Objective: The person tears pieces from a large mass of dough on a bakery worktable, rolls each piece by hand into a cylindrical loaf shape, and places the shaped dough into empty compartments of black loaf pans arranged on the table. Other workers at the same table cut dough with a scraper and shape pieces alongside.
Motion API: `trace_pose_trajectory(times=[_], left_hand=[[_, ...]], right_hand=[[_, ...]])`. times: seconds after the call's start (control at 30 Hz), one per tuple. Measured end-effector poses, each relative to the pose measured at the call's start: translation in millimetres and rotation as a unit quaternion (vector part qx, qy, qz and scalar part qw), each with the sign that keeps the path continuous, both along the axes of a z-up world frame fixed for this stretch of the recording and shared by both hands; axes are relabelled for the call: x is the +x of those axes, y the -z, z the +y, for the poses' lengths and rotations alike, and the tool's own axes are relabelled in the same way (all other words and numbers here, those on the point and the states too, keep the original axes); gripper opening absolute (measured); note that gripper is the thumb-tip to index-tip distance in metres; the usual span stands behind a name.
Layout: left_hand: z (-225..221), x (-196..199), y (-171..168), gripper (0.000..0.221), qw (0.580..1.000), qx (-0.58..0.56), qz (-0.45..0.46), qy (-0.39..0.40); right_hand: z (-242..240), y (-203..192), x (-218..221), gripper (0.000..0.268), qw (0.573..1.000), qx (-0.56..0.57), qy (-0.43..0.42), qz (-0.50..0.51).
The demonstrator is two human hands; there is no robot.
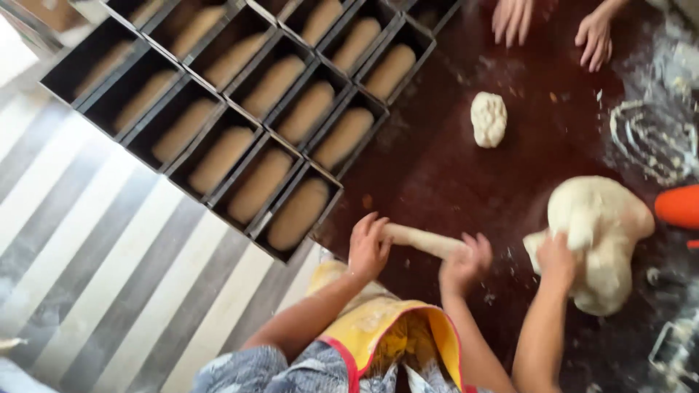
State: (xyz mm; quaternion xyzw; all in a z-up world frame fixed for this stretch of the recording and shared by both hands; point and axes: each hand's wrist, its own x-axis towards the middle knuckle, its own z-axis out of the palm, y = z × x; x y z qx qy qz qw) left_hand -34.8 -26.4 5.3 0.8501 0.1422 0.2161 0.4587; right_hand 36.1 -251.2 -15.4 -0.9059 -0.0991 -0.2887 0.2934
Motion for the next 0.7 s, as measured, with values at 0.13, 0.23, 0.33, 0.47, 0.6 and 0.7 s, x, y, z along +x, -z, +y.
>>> trace_pose_trajectory(times=[0.13, 0.23, 0.33, 0.47, 0.6, 0.7], left_hand=[[-4.1, 26.9, 42.8, 0.05, 0.972, -0.129, 0.191, -0.041], [-3.7, 47.6, 46.3, 0.034, 0.975, -0.069, 0.209, 0.031], [12.8, 61.9, 22.3, 0.036, 0.954, -0.177, 0.227, 0.086], [92.5, 61.8, -22.3, 0.03, 0.874, -0.421, 0.154, 0.188], [195.9, 70.1, -37.0, 0.02, 0.805, -0.544, 0.036, 0.232], [302.5, 79.7, -89.9, 0.024, 0.812, -0.548, -0.043, 0.195]], right_hand=[[-28.1, 32.2, 16.4, 0.027, 0.959, 0.18, 0.153, 0.157], [-37.5, 51.0, 31.6, 0.031, 0.823, 0.409, 0.175, 0.353], [-30.0, 28.3, 37.4, 0.028, 0.785, 0.465, 0.111, 0.393], [29.4, -35.2, 40.0, 0.023, 0.807, 0.464, -0.016, 0.365], [138.7, -127.4, 82.2, 0.026, 0.864, 0.371, -0.092, 0.327], [252.2, -203.3, 139.3, 0.025, 0.911, 0.261, -0.152, 0.282]])
